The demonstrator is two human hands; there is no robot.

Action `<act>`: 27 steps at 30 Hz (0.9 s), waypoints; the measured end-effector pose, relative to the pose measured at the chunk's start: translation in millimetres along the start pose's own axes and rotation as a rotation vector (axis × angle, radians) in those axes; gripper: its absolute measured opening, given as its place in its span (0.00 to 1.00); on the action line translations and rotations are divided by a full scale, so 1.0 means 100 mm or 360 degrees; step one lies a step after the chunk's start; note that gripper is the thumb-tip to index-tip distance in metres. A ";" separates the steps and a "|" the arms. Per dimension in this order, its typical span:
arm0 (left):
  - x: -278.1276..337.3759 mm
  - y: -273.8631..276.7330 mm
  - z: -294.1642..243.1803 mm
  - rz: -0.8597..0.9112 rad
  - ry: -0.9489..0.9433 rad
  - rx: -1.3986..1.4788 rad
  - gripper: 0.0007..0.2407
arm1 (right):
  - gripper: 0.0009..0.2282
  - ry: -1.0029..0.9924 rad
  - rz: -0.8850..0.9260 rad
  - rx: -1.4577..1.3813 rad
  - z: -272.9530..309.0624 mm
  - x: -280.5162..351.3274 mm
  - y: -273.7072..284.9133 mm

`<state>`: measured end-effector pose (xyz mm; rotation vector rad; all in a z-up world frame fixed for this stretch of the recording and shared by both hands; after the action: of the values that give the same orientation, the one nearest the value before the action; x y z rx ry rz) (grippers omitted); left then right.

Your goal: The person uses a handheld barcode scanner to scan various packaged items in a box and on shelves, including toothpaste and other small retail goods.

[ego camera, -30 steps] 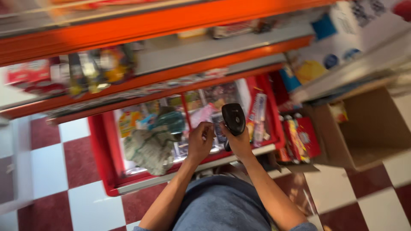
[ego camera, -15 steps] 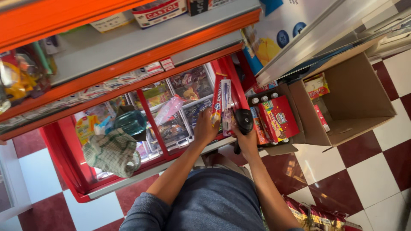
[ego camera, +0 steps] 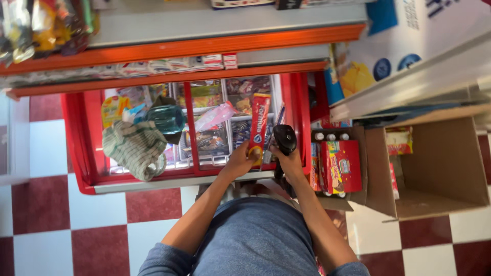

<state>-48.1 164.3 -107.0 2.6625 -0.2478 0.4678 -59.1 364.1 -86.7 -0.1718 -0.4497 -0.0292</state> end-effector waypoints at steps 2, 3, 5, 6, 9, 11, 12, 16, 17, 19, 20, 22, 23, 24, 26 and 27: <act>0.08 0.06 0.09 0.0036 -0.0195 0.0283 0.18 | 0.10 0.0012 0.0070 0.0080 0.06 -0.06 -0.12; 0.10 0.06 0.14 0.0005 -0.0183 0.0300 0.18 | 0.12 0.0019 0.0108 0.0144 0.08 -0.06 -0.17; 0.13 0.06 0.23 0.0165 -0.0055 0.1103 0.17 | 0.12 0.0066 0.0207 0.0260 0.15 -0.06 -0.32; 0.16 0.07 0.26 0.0138 -0.0058 0.1115 0.17 | 0.12 0.0122 0.0276 0.0356 0.19 -0.07 -0.39; 0.22 0.06 0.40 0.0000 0.0512 0.1552 0.16 | 0.12 0.0085 0.0357 0.0457 0.23 -0.04 -0.52; 0.23 0.10 0.42 -0.0087 0.0322 0.1306 0.20 | 0.12 0.0055 0.0371 0.0512 0.21 -0.03 -0.57; 0.26 0.11 0.42 -0.0105 0.0323 0.1316 0.20 | 0.12 0.0029 0.0366 0.0554 0.20 -0.03 -0.59; 0.43 0.30 0.19 -0.0232 0.0216 0.1755 0.15 | 0.14 -0.0090 0.0418 0.0220 0.10 -0.04 -0.63; 0.45 0.34 0.14 -0.0236 0.0150 0.1813 0.16 | 0.14 -0.0048 0.0393 0.0190 0.08 -0.06 -0.61; 0.48 0.39 0.12 -0.0196 0.0209 0.1788 0.14 | 0.14 -0.0006 0.0368 0.0161 0.06 -0.08 -0.55; 0.48 0.40 0.15 -0.0155 0.0269 0.1760 0.15 | 0.15 0.0027 0.0373 0.0109 0.07 -0.08 -0.52; 0.48 0.39 0.25 -0.0125 0.0132 0.1651 0.14 | 0.16 0.0061 0.0375 0.0056 0.08 -0.05 -0.49; 0.47 0.37 0.28 -0.0099 -0.0002 0.1541 0.16 | 0.16 0.0038 0.0372 0.0004 0.10 -0.02 -0.48; 0.47 0.36 0.30 -0.0097 -0.0002 0.1543 0.16 | 0.16 0.0015 0.0369 -0.0047 0.11 0.00 -0.48; 0.50 0.39 0.24 -0.0087 -0.0074 0.1204 0.13 | 0.15 0.0016 0.0387 -0.0059 0.16 0.06 -0.49; 0.51 0.42 0.16 -0.0088 -0.0078 0.1205 0.13 | 0.15 0.0022 0.0409 -0.0074 0.20 0.07 -0.51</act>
<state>-6.3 114.3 -86.3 3.4067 0.0004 0.5613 -64.6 317.7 -57.7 -0.2739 -0.4105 0.2109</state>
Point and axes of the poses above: each hand's wrist, its own x-axis away from the middle knuckle, its own y-axis out of the back of the hand, z = x × y, the point moved 1 cm from there along -x, towards the middle knuckle, and after that the axes turned 1 degree about -y, right-handed, at the moved point
